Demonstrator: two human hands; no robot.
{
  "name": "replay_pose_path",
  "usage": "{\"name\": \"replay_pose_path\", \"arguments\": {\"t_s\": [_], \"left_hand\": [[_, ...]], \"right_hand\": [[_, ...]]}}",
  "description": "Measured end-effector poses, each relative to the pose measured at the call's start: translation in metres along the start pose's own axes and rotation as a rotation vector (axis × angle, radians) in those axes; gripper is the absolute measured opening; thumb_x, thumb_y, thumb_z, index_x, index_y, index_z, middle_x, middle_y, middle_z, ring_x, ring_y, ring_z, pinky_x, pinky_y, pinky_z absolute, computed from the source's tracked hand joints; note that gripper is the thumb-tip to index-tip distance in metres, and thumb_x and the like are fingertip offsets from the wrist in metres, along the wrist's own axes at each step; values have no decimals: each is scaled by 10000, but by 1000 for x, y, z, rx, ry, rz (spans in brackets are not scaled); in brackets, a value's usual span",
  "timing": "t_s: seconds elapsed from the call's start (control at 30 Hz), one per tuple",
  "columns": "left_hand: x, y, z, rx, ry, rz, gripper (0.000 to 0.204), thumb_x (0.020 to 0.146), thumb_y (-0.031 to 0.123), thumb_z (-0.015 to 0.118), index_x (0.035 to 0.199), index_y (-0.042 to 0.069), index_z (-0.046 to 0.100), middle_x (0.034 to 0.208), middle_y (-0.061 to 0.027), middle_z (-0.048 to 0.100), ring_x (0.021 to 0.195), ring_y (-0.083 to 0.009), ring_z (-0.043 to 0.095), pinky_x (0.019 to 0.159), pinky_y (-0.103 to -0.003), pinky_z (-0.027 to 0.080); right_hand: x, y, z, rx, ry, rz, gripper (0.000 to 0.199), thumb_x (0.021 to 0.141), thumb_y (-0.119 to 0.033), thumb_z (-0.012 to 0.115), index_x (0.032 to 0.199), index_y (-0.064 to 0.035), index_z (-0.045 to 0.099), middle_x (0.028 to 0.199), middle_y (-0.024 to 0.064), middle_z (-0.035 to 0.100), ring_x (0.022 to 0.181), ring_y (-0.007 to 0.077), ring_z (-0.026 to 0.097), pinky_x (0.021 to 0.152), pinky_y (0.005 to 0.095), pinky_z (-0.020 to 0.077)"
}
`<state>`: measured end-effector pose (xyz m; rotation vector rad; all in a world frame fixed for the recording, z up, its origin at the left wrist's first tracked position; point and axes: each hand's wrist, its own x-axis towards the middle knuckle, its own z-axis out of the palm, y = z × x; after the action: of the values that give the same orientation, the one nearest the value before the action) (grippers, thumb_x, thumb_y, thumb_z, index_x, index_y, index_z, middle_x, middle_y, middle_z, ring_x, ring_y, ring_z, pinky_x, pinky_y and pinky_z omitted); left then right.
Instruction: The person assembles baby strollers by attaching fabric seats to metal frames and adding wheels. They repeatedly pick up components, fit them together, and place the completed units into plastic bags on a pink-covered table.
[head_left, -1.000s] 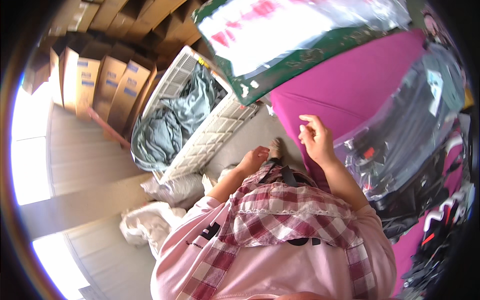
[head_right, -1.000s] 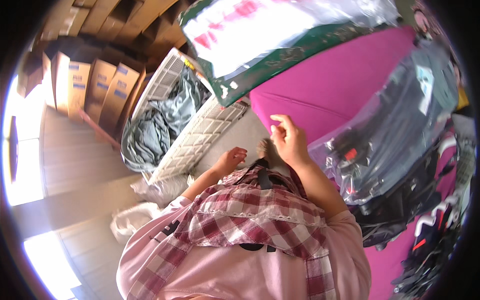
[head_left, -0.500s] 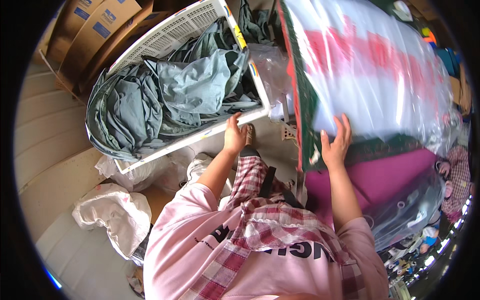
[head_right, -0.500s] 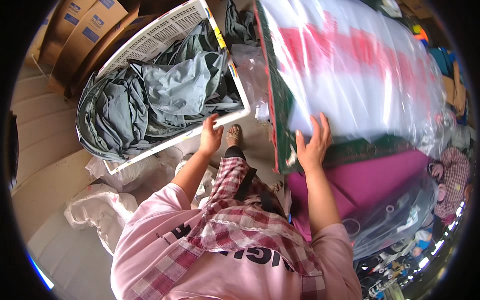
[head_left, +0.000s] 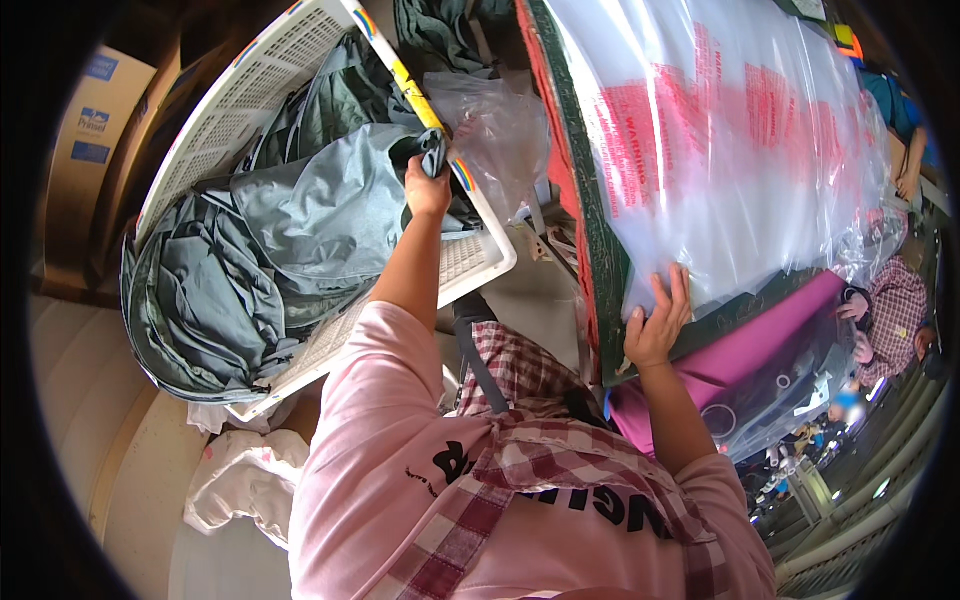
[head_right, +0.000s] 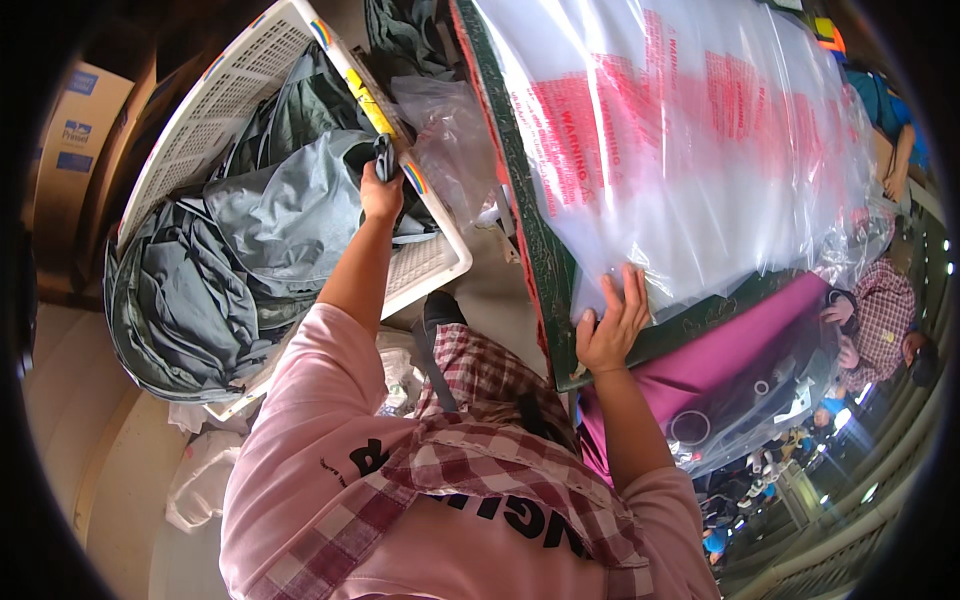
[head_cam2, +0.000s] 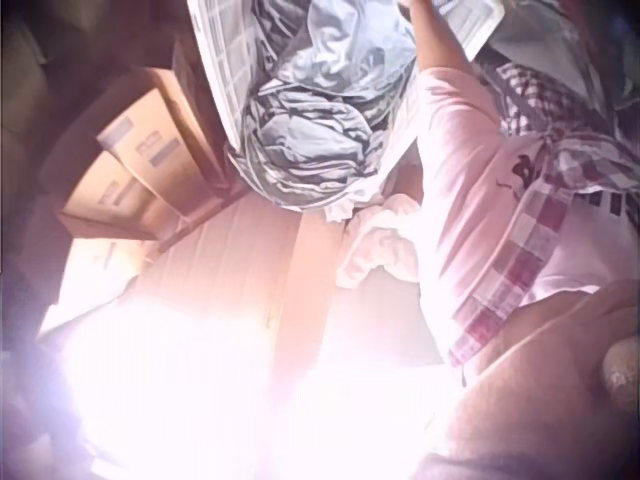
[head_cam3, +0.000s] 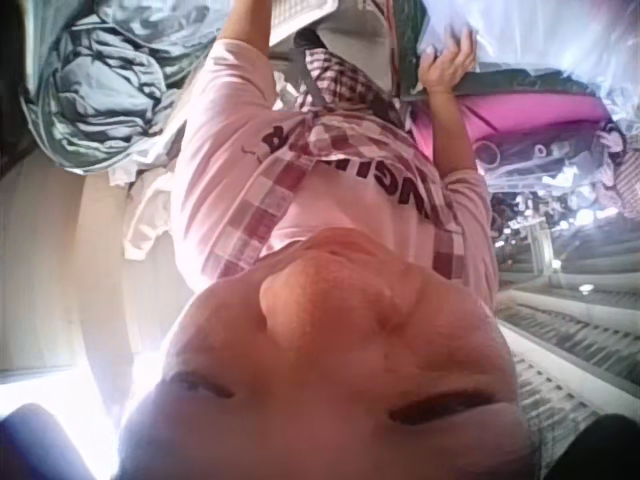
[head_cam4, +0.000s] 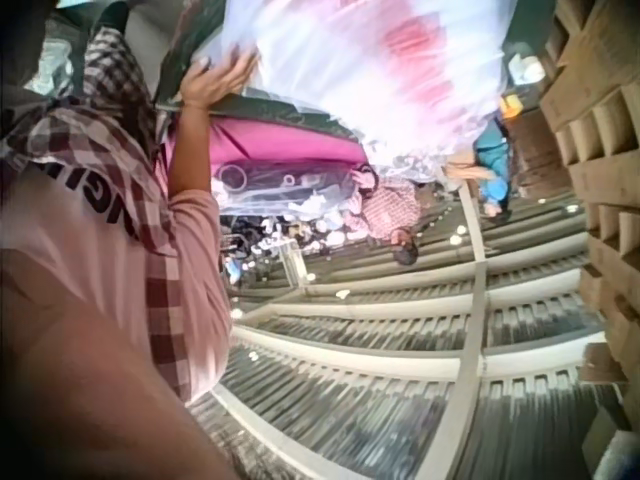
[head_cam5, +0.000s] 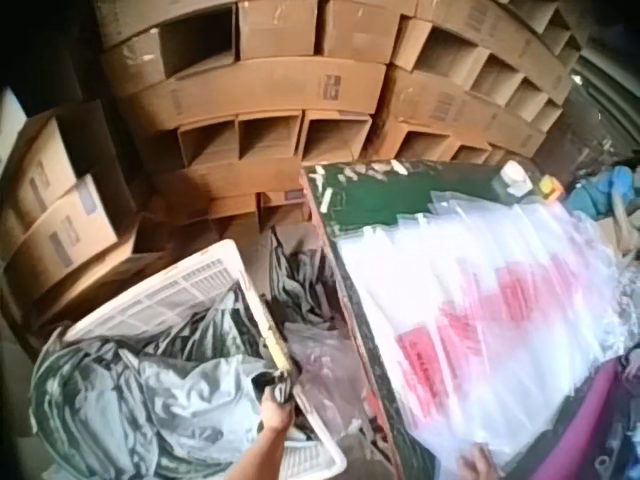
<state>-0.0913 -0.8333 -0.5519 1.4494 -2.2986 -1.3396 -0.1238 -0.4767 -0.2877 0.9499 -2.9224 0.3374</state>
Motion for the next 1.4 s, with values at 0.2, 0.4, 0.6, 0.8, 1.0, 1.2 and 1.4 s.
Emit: {"name": "replay_pose_path", "arguments": {"t_s": [0.2,0.4,0.6,0.8,1.0,1.2,1.4], "left_hand": [[-70,17,-58,-79,27,-43,455,896,402,690,952,-43,616,847,-244,665,813,-414,645,724,-421,498],[-120,150,-181,-647,455,96,533,993,459,562,898,-60,634,835,-58,634,701,-148,526,649,-332,469],[-249,289,-276,-1129,411,426,592,980,491,568,1200,-58,537,1134,-127,614,981,-190,589,908,-327,477],[-459,397,-248,-1190,266,776,630,999,478,521,1345,-42,439,1269,-155,553,1119,-231,555,1000,-378,441],[-599,437,-169,-1304,-383,1027,788,955,674,399,1448,60,384,1406,-143,496,1239,-308,518,1082,-490,399],[-639,467,-110,-1428,-1059,716,655,994,583,408,1416,86,472,1358,-176,558,1216,-355,561,1037,-534,449],[-649,427,36,-1012,-1335,374,484,999,504,449,1098,55,601,784,-85,605,679,-200,556,637,-335,482]], "right_hand": [[-7,7,-4,4,14,-2,490,915,-253,481,1360,-47,488,1468,228,413,1364,444,372,1106,536,261],[-21,8,-7,47,53,34,518,866,-219,552,1364,-90,495,1495,175,392,1392,404,346,1118,532,247],[-38,16,-7,231,105,37,531,815,-263,696,1297,-104,543,1442,164,425,1350,408,368,1079,541,303],[-156,27,-67,699,179,-107,303,816,-301,745,1024,-100,656,1353,177,510,1200,393,531,1002,462,442],[-308,180,-155,983,-60,623,494,941,-519,569,1083,-56,670,1170,163,648,1133,314,587,977,412,446],[-440,248,-233,2072,1158,806,885,906,-760,339,1460,-75,411,1463,140,472,1319,327,462,1098,480,352],[-559,249,-348,1695,1743,361,858,918,-734,371,1471,-78,396,1484,145,448,1333,322,448,1103,471,359]]}}
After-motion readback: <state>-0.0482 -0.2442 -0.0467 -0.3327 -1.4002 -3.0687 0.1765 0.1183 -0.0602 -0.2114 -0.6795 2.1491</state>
